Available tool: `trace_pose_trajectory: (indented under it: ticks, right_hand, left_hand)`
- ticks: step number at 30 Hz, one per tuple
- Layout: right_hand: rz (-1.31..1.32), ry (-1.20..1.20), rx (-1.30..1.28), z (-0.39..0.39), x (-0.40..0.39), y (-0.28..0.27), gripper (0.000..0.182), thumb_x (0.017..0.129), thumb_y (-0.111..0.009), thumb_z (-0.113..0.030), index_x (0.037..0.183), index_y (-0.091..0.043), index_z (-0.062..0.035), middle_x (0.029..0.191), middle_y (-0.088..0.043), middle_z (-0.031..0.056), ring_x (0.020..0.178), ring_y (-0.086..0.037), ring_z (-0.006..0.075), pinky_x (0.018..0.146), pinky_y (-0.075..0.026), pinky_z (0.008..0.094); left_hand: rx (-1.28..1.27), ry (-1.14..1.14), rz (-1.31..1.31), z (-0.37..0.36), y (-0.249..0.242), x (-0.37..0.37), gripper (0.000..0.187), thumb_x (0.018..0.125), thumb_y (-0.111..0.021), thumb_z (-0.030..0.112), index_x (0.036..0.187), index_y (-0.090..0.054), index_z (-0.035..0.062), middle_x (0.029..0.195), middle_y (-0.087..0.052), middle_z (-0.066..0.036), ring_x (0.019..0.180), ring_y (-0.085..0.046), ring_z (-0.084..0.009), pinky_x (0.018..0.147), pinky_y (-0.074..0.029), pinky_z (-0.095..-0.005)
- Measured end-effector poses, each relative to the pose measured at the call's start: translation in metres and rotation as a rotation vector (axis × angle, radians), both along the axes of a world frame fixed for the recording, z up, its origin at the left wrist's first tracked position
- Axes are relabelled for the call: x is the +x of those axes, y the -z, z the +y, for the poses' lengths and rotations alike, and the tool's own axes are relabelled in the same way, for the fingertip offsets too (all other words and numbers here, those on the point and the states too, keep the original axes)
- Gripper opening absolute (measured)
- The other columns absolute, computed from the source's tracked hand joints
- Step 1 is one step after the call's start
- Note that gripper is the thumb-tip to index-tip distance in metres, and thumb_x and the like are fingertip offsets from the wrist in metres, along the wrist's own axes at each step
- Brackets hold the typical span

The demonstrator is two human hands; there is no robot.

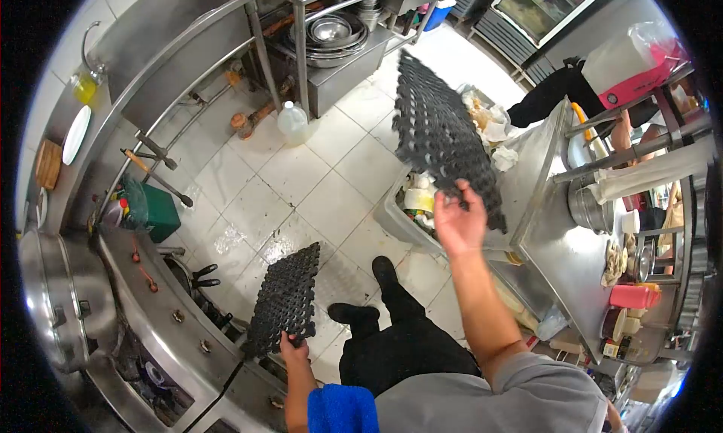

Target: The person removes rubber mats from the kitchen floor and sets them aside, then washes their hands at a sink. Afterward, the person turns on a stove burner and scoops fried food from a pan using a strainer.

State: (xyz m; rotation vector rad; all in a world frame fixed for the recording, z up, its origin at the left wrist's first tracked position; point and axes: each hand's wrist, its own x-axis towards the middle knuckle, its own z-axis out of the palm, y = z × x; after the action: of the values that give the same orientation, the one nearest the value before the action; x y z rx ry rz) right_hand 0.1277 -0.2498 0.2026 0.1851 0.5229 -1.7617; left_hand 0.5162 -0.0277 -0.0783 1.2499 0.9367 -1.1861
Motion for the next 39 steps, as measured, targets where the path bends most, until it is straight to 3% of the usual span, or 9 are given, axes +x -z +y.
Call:
trace_pose_trajectory:
  ticks: [8,10,11,15,22,27,30,35,39]
  right_hand:
    - [-0.173,0.219,0.664,0.073,-0.026,0.265,0.043,0.077,-0.061,-0.034,0.105,-0.048,-0.0039,0.098,-0.054,0.0107,0.093,-0.052,0.0243,0.084,-0.045,0.0378]
    - [0.155,0.123,0.992,0.093,-0.014,0.265,0.051,0.078,-0.06,-0.037,0.109,-0.042,-0.0011,0.101,-0.052,0.0131,0.095,-0.053,0.0261,0.081,-0.047,0.0363]
    - [0.25,-0.097,0.871,0.108,-0.008,0.262,0.074,0.081,-0.056,-0.04,0.131,-0.018,0.0018,0.13,-0.03,0.0197,0.104,-0.05,0.0272,0.09,-0.041,0.0377]
    - [0.371,-0.891,0.783,0.129,0.024,0.253,0.075,0.081,-0.053,-0.047,0.129,-0.023,0.0037,0.118,-0.046,0.0208,0.106,-0.049,0.0283,0.091,-0.04,0.0372]
    - [0.345,-1.246,0.837,0.094,0.081,0.285,0.095,0.074,-0.056,-0.055,0.13,-0.014,0.0095,0.125,-0.037,0.0248,0.112,-0.044,0.0317,0.094,-0.036,0.0391]
    - [0.169,-1.101,0.858,0.052,0.106,0.3,0.051,0.082,-0.049,-0.049,0.113,-0.049,-0.0089,0.107,-0.055,0.0089,0.099,-0.051,0.0279,0.086,-0.041,0.0435]
    - [-0.06,-1.058,0.708,0.052,0.108,0.286,0.044,0.085,-0.047,-0.044,0.113,-0.05,-0.0103,0.104,-0.056,0.0099,0.095,-0.053,0.0281,0.083,-0.043,0.0427]
    - [0.186,-1.132,0.511,0.039,0.119,0.242,0.019,0.085,-0.051,-0.016,0.104,-0.052,-0.0128,0.1,-0.057,0.0033,0.091,-0.055,0.0171,0.066,-0.046,0.0346]
    - [0.141,-1.24,0.378,0.016,0.132,0.204,0.02,0.086,-0.049,-0.016,0.105,-0.053,-0.012,0.099,-0.057,0.0042,0.092,-0.054,0.0183,0.066,-0.049,0.0381]
  left_hand:
    - [-0.025,0.008,-0.001,0.012,0.002,-0.008,0.009,0.086,-0.051,0.019,0.082,-0.051,0.0117,0.063,-0.052,0.001,0.044,-0.045,-0.0097,0.053,-0.044,-0.0258]
    - [-0.003,-0.004,0.004,0.0,-0.021,-0.017,0.008,0.086,-0.05,0.018,0.082,-0.051,0.0109,0.061,-0.05,0.002,0.045,-0.044,-0.0099,0.056,-0.044,-0.0258]
    - [0.001,0.037,-0.016,-0.002,-0.029,-0.02,0.008,0.086,-0.05,0.017,0.082,-0.051,0.0105,0.061,-0.049,0.002,0.045,-0.044,-0.01,0.057,-0.045,-0.0254]
    - [-0.064,0.013,-0.023,-0.009,-0.041,-0.019,0.007,0.084,-0.053,0.014,0.079,-0.051,0.0093,0.06,-0.048,0.001,0.046,-0.043,-0.0101,0.057,-0.045,-0.025]
    - [-0.027,0.042,-0.011,-0.001,-0.126,-0.057,0.007,0.083,-0.054,0.012,0.088,-0.053,0.0073,0.076,-0.055,-0.001,0.049,-0.042,-0.009,0.046,-0.04,-0.0234]
    - [-0.133,0.059,0.019,0.051,-0.159,-0.075,0.013,0.083,-0.055,0.014,0.095,-0.054,0.0079,0.083,-0.057,-0.001,0.046,-0.04,-0.008,0.042,-0.035,-0.0213]
    - [-0.15,0.085,0.009,0.08,-0.176,-0.083,0.016,0.083,-0.055,0.015,0.097,-0.053,0.0083,0.084,-0.057,-0.001,0.045,-0.038,-0.0072,0.042,-0.033,-0.0208]
    - [-0.194,0.083,-0.032,0.126,-0.168,-0.092,0.024,0.083,-0.056,0.018,0.104,-0.053,0.0081,0.09,-0.057,0.0,0.047,-0.037,-0.0047,0.04,-0.029,-0.0164]
    - [-0.306,0.046,-0.009,0.154,-0.141,-0.097,0.025,0.084,-0.056,0.021,0.105,-0.053,0.0084,0.088,-0.057,0.001,0.046,-0.037,-0.0048,0.041,-0.032,-0.0172]
